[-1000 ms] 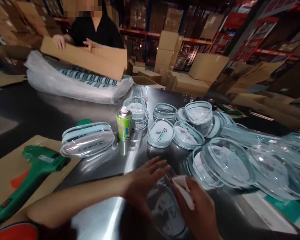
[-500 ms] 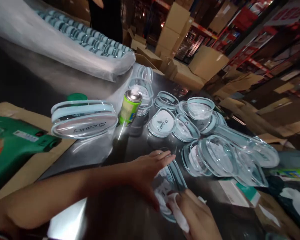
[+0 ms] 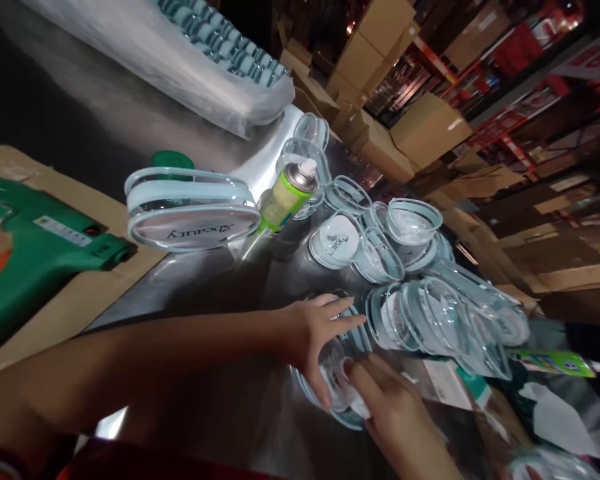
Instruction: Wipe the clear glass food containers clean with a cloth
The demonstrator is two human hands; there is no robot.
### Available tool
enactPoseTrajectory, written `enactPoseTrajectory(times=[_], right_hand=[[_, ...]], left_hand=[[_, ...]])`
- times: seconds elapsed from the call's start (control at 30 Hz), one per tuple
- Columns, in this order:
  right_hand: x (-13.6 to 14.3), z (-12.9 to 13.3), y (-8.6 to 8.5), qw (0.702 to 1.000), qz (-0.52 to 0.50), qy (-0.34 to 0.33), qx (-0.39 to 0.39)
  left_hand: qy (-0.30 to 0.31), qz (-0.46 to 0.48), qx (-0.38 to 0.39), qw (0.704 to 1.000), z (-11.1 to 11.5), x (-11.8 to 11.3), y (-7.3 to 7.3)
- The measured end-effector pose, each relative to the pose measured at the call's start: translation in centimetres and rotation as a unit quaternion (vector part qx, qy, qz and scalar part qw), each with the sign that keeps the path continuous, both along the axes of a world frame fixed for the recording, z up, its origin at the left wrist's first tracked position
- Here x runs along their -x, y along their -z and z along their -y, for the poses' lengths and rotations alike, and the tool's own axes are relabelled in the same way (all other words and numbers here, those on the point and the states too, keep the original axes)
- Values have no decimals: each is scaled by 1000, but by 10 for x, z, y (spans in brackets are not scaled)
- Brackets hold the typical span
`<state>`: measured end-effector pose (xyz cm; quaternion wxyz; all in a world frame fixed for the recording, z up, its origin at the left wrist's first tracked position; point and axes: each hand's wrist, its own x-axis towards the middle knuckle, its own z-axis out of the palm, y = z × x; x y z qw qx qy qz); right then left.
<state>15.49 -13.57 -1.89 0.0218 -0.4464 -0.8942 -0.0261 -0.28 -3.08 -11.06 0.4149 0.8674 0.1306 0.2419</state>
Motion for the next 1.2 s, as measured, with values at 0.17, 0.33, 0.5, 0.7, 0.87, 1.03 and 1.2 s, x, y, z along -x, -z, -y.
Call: enactPoseTrajectory(times=[0.17,0.33,0.5,0.7,0.87,1.03,1.2], right_hand=[[-6,-3,0,999,12,7,31],[7,-8,-2,1000,15,6,21],[0,-4,3,999,5,25,31],[-10,0,3,999,-6,16,43],[0,-6,0,1000,2,-1,16],[-5,-7,0,997,6,14,77],[1,-10,0,999,16,1,37]], left_hand=[[-2,5,-2,1000,0,-2,0],[13,-3,-4,1000,-2,-2,1],[4,8,-1,1000,-1,1,-2],[8,11,-7,1000,-1,0,-2],[7,-10,4,1000,-2,1,-4],[13,0,-2,1000,-1,1,-3],[6,15,-15,1000,0,-1,2]])
